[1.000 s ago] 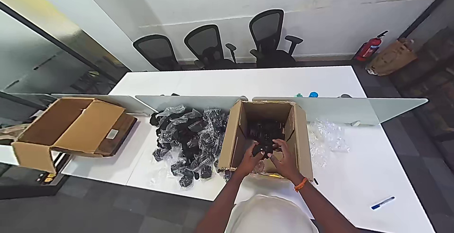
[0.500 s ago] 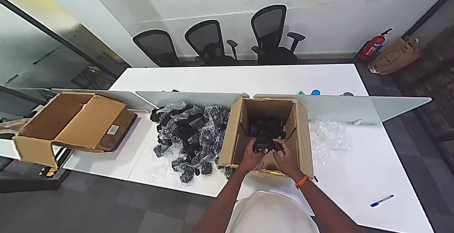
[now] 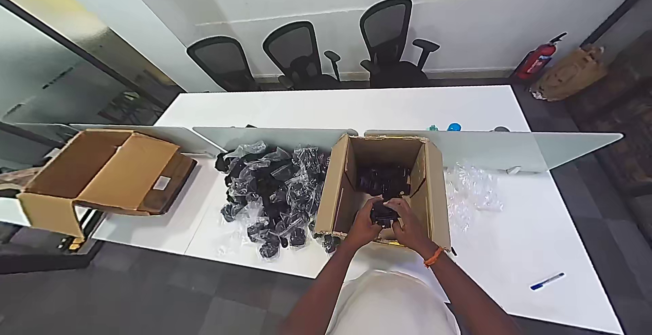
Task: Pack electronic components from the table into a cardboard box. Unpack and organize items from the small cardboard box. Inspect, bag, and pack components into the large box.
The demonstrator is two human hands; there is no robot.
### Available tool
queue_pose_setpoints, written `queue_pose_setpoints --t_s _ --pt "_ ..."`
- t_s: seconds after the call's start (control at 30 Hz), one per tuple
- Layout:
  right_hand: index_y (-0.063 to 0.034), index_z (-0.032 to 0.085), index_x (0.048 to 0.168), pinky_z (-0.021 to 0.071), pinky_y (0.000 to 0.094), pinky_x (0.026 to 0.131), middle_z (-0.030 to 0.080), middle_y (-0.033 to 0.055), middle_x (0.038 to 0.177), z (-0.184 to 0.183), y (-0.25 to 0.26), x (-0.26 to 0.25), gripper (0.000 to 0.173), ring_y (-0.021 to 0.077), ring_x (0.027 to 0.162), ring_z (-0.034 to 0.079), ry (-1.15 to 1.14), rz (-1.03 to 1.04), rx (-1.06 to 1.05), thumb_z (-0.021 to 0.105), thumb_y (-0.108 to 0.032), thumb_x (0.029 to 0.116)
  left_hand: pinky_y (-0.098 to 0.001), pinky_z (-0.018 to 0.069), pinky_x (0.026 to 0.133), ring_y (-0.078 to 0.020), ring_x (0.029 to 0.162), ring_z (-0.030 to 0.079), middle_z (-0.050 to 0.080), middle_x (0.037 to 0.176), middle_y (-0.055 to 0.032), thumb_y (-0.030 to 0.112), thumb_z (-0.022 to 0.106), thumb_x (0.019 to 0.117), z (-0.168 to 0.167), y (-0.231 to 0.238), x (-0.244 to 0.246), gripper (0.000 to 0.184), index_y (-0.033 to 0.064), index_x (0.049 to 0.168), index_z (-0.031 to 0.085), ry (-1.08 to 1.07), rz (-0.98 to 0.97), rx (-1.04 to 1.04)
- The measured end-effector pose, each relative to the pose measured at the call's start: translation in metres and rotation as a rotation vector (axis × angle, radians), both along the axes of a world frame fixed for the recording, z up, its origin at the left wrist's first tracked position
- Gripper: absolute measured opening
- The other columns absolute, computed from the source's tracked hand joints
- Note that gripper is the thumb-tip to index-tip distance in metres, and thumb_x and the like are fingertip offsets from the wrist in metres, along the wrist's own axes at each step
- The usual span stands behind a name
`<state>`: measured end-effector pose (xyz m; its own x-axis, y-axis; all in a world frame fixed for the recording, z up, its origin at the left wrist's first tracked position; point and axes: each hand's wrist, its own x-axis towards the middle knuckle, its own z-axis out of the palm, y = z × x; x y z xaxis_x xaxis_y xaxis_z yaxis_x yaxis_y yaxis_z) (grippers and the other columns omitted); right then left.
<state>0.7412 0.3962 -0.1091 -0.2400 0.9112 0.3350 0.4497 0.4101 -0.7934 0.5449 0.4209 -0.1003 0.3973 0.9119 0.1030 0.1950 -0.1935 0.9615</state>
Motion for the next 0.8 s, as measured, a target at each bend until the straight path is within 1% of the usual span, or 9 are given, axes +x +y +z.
queue_pose_setpoints --t_s 0.17,0.27,0.37,0.47,0.53,0.57,0.7,0.73,0.8 --pt "-0.0095 0.073 0.114 0.0522 0.0339 0.104 0.062 0.0119 0.130 0.000 0.000 0.000 0.034 0.0180 0.124 0.059 0.044 -0.014 0.027 0.054 -0.001 0.0866 -0.0363 0.0565 0.101 -0.0163 0.113 0.067 0.068 0.124 -0.0125 -0.001 0.079 0.0771 0.003 -0.002 0.000 0.064 -0.0022 0.136 0.053 0.003 -0.026 0.014" --pt "-0.0102 0.075 0.112 0.0518 0.0326 0.104 0.062 0.0122 0.127 0.000 -0.001 0.000 0.034 0.0173 0.123 0.059 0.086 -0.030 0.077 0.054 -0.001 0.0862 -0.0370 0.0572 0.100 -0.0166 0.112 0.068 0.068 0.124 -0.0124 -0.003 0.076 0.0793 -0.001 -0.002 -0.001 0.058 -0.0023 0.133 0.056 -0.027 -0.054 0.046" --pt "-0.0063 0.071 0.122 0.0521 0.0329 0.104 0.062 0.0143 0.126 -0.003 -0.001 0.000 0.036 0.0185 0.122 0.059 0.165 -0.056 0.134 0.059 -0.003 0.0882 -0.0367 0.0602 0.094 -0.0154 0.104 0.071 0.073 0.116 -0.0102 0.002 0.075 0.0863 -0.006 -0.002 -0.001 0.039 -0.0018 0.124 0.065 -0.101 0.012 0.008" --pt "0.0026 0.050 0.142 0.0536 0.0368 0.104 0.054 0.0206 0.142 -0.005 -0.002 -0.001 0.057 0.0237 0.129 0.057 0.234 -0.076 0.073 0.066 -0.009 0.0890 -0.0357 0.0601 0.090 -0.0150 0.095 0.072 0.074 0.103 -0.0097 0.011 0.073 0.0929 0.001 0.000 -0.004 0.029 -0.0041 0.117 0.066 -0.256 0.161 -0.194" --pt "0.0039 0.047 0.142 0.0571 0.0367 0.100 0.050 0.0225 0.145 -0.006 -0.001 -0.001 0.061 0.0249 0.126 0.059 0.230 -0.099 0.068 0.071 -0.013 0.0893 -0.0328 0.0581 0.076 -0.0145 0.081 0.068 0.071 0.092 -0.0092 0.014 0.066 0.0981 -0.002 0.006 -0.007 0.024 -0.0045 0.113 0.064 -0.373 0.286 -0.331" --pt "0.0034 0.051 0.136 0.0578 0.0357 0.097 0.052 0.0227 0.141 -0.006 -0.001 -0.001 0.055 0.0244 0.124 0.060 0.200 -0.111 0.077 0.072 -0.016 0.0898 -0.0315 0.0573 0.073 -0.0142 0.078 0.066 0.069 0.091 -0.0094 0.017 0.061 0.1017 -0.001 0.009 -0.009 0.025 -0.0043 0.114 0.062 -0.408 0.344 -0.392" --pt "-0.0050 0.069 0.107 0.0587 0.0308 0.079 0.069 0.0102 0.107 0.006 -0.008 -0.005 0.030 0.0148 0.090 0.067 0.025 -0.094 -0.027 0.072 -0.031 0.0927 -0.0330 0.0583 0.082 -0.0166 0.091 0.069 0.069 0.103 -0.0132 0.023 0.049 0.1093 0.010 0.014 -0.013 0.032 -0.0044 0.124 0.056 -0.491 0.474 -0.517" --pt "-0.0066 0.069 0.106 0.0586 0.0297 0.079 0.070 0.0070 0.103 0.011 -0.011 -0.009 0.032 0.0130 0.089 0.067 0.000 -0.079 -0.112 0.071 -0.035 0.0930 -0.0333 0.0583 0.082 -0.0168 0.092 0.069 0.069 0.104 -0.0135 0.024 0.048 0.1096 0.011 0.014 -0.013 0.033 -0.0044 0.125 0.055 -0.501 0.485 -0.517" --pt "-0.0073 0.064 0.120 0.0581 0.0308 0.084 0.069 0.0060 0.112 0.020 -0.014 -0.021 0.049 0.0131 0.098 0.067 0.016 -0.052 -0.357 0.074 -0.045 0.0901 -0.0333 0.0577 0.083 -0.0164 0.093 0.068 0.068 0.106 -0.0136 0.024 0.047 0.1100 0.013 0.013 -0.013 0.034 -0.0040 0.129 0.052 -0.514 0.518 -0.504"
